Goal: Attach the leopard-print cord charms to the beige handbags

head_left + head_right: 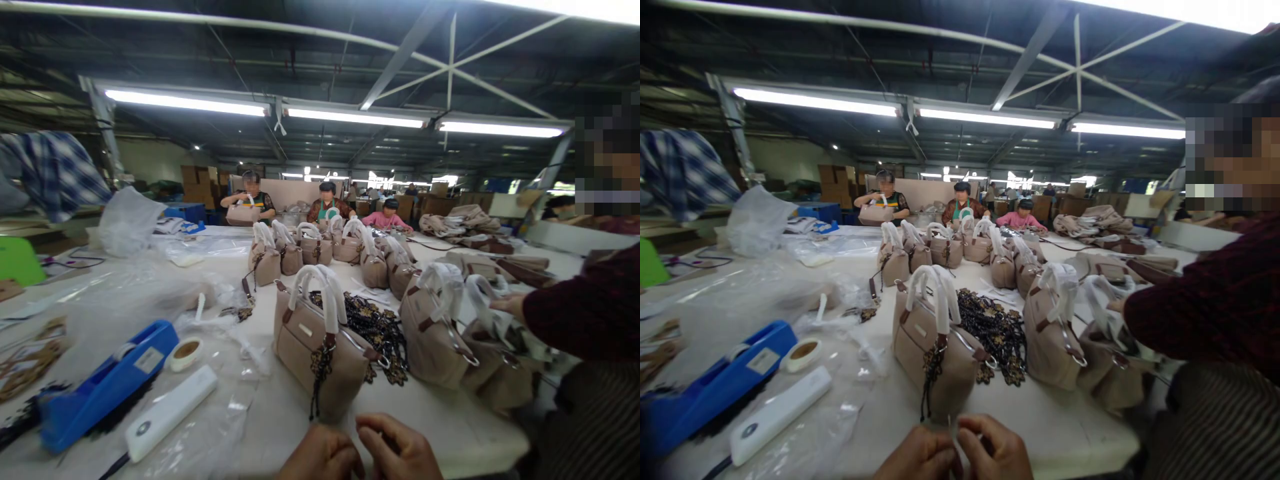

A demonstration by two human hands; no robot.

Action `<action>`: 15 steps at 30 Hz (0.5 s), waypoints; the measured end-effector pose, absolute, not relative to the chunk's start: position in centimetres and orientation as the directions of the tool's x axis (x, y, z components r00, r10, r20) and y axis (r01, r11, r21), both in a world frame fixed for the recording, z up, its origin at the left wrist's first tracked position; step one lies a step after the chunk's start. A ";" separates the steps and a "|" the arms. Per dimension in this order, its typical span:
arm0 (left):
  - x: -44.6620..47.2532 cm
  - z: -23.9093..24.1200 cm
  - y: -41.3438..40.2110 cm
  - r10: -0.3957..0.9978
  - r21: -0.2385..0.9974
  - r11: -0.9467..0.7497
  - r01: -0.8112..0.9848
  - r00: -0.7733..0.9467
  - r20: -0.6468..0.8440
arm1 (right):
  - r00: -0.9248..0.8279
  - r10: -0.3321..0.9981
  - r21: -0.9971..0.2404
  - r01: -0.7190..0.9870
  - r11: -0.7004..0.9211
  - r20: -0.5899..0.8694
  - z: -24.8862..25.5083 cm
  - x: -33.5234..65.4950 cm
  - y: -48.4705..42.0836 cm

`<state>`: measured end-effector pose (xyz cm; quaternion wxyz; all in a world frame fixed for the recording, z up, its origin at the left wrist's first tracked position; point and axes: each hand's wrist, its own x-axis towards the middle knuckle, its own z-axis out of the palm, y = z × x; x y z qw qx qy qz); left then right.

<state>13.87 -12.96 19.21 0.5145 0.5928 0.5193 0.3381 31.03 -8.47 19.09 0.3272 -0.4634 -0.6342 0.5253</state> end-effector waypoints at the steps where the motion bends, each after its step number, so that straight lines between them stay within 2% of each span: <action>1: 14.1 19.3 -13.0 0.961 0.964 0.037 0.263 0.257 -0.107 | -0.371 0.925 -0.973 0.231 0.011 -0.078 19.3 30.6 -8.5; 7: 14.7 19.7 -12.6 0.947 0.966 -0.025 0.256 0.317 -0.060 | -0.407 0.906 -0.988 0.134 -0.071 -0.120 19.5 29.3 -8.4; 10: 13.8 20.4 -12.1 0.951 0.970 0.000 0.243 0.299 -0.075 | -0.450 0.880 -0.984 -0.013 -0.175 -0.151 19.9 29.2 -7.9; 12: 12.6 21.2 -11.3 0.990 0.957 -0.031 0.290 0.144 -0.011 | -0.431 0.891 -0.968 -0.131 -0.216 -0.140 20.8 29.1 -7.5; 15: 10.8 22.4 -9.7 0.946 0.868 -0.125 0.480 -0.206 0.250 | -0.388 0.915 -0.956 -0.211 -0.206 -0.111 23.0 28.9 -6.7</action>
